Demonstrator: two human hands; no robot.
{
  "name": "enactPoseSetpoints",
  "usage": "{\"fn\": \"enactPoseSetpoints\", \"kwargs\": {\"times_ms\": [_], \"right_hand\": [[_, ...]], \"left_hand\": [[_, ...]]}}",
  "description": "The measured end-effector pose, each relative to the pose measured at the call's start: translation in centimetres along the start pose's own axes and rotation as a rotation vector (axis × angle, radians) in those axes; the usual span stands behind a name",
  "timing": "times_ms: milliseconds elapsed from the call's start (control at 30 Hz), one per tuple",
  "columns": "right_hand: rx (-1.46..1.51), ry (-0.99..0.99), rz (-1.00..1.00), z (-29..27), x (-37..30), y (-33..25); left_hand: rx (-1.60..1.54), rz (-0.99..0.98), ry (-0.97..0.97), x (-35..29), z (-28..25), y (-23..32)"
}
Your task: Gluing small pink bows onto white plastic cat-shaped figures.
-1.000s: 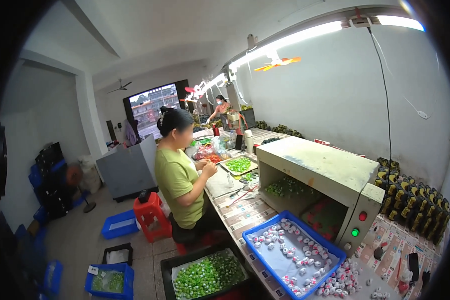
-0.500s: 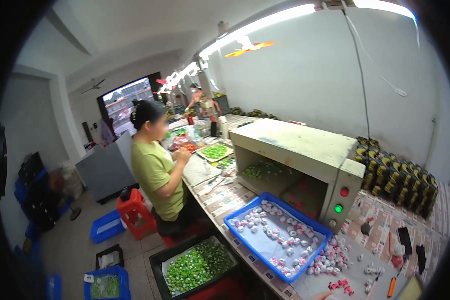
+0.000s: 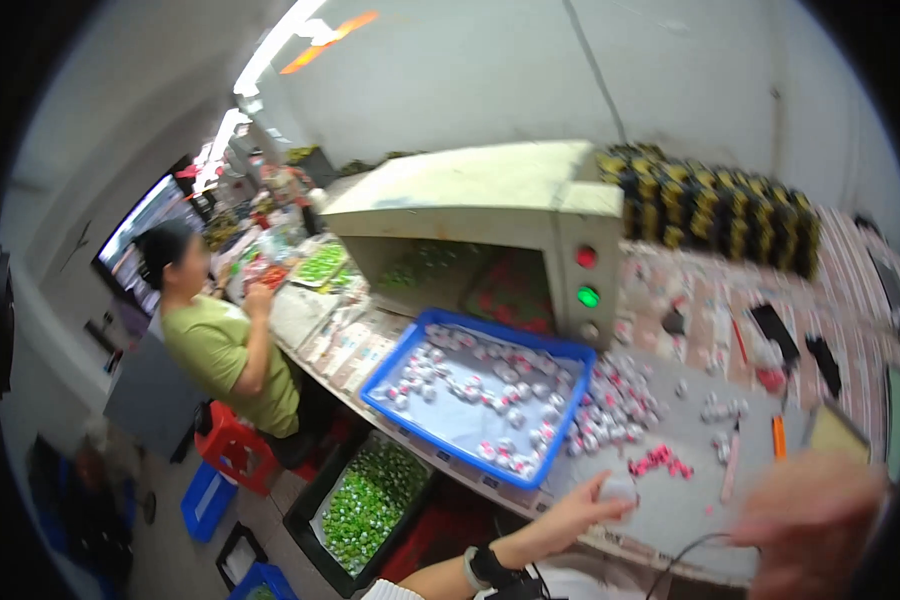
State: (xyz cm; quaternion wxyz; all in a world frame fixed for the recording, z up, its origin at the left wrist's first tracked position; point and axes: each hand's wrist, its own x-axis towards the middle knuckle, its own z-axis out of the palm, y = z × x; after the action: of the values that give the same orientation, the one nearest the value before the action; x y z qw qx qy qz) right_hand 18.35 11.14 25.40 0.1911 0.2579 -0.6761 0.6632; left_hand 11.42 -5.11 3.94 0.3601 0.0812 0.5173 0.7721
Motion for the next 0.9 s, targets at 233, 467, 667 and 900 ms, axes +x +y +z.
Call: {"fn": "enactPoseSetpoints", "kwargs": {"times_ms": [233,467,667,900], "right_hand": [[-0.311,-0.469,0.027,3.4,1.6,0.7],[-0.598,-0.237,-0.2,2.5,0.1,2.1],[-0.749,-0.095,-0.506,2.3,-0.4,2.7],[-0.729,-0.038,0.465,-0.2,-9.2,12.1]], "left_hand": [[-0.06,0.007,0.163,-0.5,-0.3,1.3],[-0.058,-0.069,0.087,0.6,0.4,0.8],[-0.025,-0.072,0.103,0.6,1.1,-0.3],[0.046,-0.101,0.027,1.0,3.0,0.0]]}}
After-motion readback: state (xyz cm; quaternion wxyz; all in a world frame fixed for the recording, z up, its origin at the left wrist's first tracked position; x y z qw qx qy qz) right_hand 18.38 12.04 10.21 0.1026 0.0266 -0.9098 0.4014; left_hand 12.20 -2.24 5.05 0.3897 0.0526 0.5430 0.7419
